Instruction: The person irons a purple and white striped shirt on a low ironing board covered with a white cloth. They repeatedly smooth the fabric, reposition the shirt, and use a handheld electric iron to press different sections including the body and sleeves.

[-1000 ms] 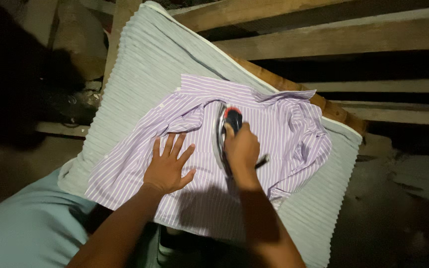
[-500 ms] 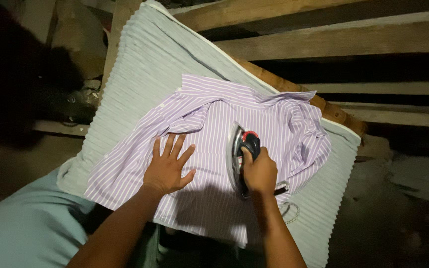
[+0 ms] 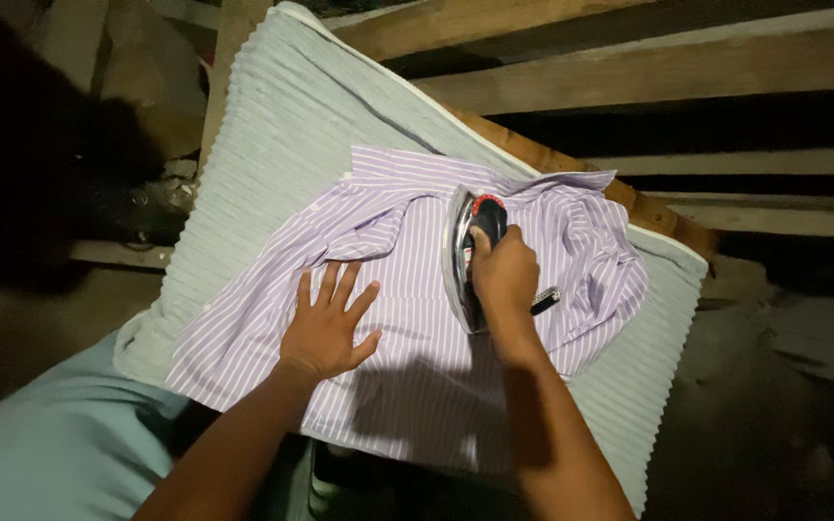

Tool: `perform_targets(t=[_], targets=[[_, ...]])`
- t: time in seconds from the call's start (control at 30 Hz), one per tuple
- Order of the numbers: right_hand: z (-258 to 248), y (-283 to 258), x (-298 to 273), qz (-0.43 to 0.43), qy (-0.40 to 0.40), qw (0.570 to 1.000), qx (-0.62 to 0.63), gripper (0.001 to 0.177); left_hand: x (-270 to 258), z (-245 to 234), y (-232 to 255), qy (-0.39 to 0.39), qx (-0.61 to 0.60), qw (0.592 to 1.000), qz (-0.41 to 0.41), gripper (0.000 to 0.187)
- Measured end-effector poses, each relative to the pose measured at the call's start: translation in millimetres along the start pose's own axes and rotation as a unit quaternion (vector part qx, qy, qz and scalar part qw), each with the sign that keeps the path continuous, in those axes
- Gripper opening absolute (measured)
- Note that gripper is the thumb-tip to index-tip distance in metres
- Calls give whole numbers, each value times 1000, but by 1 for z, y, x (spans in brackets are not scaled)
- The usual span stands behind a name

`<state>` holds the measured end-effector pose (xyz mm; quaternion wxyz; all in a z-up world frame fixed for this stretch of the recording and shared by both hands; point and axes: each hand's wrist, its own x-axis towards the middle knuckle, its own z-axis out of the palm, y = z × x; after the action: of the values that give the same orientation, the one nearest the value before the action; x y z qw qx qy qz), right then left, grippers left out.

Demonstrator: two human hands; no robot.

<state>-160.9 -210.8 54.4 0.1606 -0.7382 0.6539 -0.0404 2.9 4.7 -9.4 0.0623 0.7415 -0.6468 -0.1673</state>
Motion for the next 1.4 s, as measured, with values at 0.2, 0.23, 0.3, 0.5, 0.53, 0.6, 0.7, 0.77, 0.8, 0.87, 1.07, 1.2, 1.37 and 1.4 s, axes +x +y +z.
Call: perform_targets(t=[0.2,0.23,0.3,0.5,0.53,0.6,0.7,0.77,0.8,0.87,1.07,1.2,1.37,1.4], targets=[[-15,20,-21,22,-23,999,35,49,0,0,0,8,-6,1000,1,77],[-19,27,-28,37,-28,998,41,49,0,0,0,6,-3,1000,2,77],[-27,39,-42,49,-29,997,43,50,0,-1,0,4,5,1000,4,77],[-29,54,-56,65,-8,998,25,51,-1,-3,1,35,-10,999,6,75],[-28,53,-53,63,-4,998,19,52,-1,-3,2,38,-3,999,8,75],[-26,52,-44,64,3,998,14,52,-2,-3,3,46,12,999,11,75],[-23,45,-23,65,14,998,20,53,-2,-4,2,43,12,999,12,76],[-22,41,-7,60,20,998,20,53,-1,-3,2,37,20,999,11,75],[-21,40,-2,66,18,997,19,53,-1,-2,2,34,23,999,10,75],[-21,39,5,76,14,997,15,53,-1,-1,1,47,6,999,15,76],[-28,47,-6,66,-6,997,34,52,-1,-2,0,49,-6,999,14,75],[-37,58,-29,71,-29,996,40,51,-2,1,1,54,-9,998,14,74],[-47,84,-45,87,-57,992,71,49,-1,1,1,55,-13,998,11,75],[-48,94,-49,69,-34,994,82,48,-2,0,1,59,-19,998,14,76]])
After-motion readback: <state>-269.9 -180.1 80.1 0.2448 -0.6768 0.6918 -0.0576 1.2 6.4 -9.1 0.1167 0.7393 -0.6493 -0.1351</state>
